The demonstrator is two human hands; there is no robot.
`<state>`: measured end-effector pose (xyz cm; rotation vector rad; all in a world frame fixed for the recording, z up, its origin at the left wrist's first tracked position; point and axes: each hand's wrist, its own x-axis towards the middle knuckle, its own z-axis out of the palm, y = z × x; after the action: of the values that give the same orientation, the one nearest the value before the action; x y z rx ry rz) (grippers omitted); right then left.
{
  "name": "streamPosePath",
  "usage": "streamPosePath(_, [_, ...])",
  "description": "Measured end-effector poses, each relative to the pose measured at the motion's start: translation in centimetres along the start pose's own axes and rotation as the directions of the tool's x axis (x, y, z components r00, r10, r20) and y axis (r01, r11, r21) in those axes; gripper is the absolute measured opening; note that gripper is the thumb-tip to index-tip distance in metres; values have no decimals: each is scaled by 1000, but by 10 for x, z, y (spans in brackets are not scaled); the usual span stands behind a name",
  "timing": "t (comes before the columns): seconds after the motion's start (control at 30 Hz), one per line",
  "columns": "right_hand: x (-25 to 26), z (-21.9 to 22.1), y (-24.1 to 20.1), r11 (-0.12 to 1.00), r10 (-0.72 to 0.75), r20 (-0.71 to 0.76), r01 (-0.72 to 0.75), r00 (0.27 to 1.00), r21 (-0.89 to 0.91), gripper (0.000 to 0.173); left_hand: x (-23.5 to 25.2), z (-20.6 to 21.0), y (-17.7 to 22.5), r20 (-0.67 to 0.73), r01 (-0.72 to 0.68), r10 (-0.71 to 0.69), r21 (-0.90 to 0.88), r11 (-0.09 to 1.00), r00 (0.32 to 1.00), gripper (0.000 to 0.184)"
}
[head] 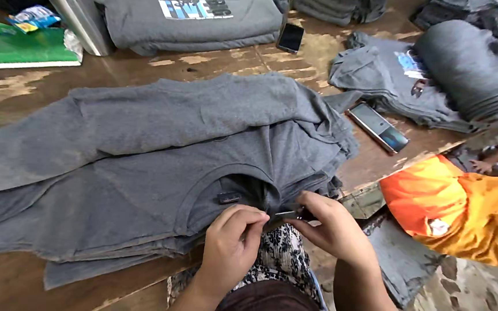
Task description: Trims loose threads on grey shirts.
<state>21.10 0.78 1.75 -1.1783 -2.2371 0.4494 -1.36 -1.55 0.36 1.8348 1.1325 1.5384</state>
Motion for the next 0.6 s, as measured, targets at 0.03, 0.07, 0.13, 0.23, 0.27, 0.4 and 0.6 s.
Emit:
streamPosePath(0.03, [-2,3,1,999,-26,-17,25,1000,-36,29,-2,1,-3,12,15,-15,-63,998,1000,8])
streamPosePath(0.07, [-3,6,-1,998,-34,-53,31,998,-46,30,-3,2,-4,17,25,-23,-106,994,1000,6])
streamPosePath(0.13, [-3,12,-7,997,-20,-99,13,995,-74,31,-3,3,2,8,27,-27,-111,993,1000,8])
streamPosePath(0.23, [-1,19,-15,995,25,-118,-36,993,-90,32,-3,5,4,15,-7,7,-19,1000,1000,15])
streamPosePath(0.27, [0,21,-15,993,52,-112,-64,992,-101,30,-2,5,4,25,-10,10,-6,1000,1000,16])
streamPosePath(0.4, [2,18,-9,991,136,-112,-134,984,29,29,2,-17,5,288,-36,80,-152,988,954,28])
streamPosePath(0.6, [22,27,-7,949,179,-229,-107,957,296,36,8,-68,9,251,-22,-29,199,980,968,46])
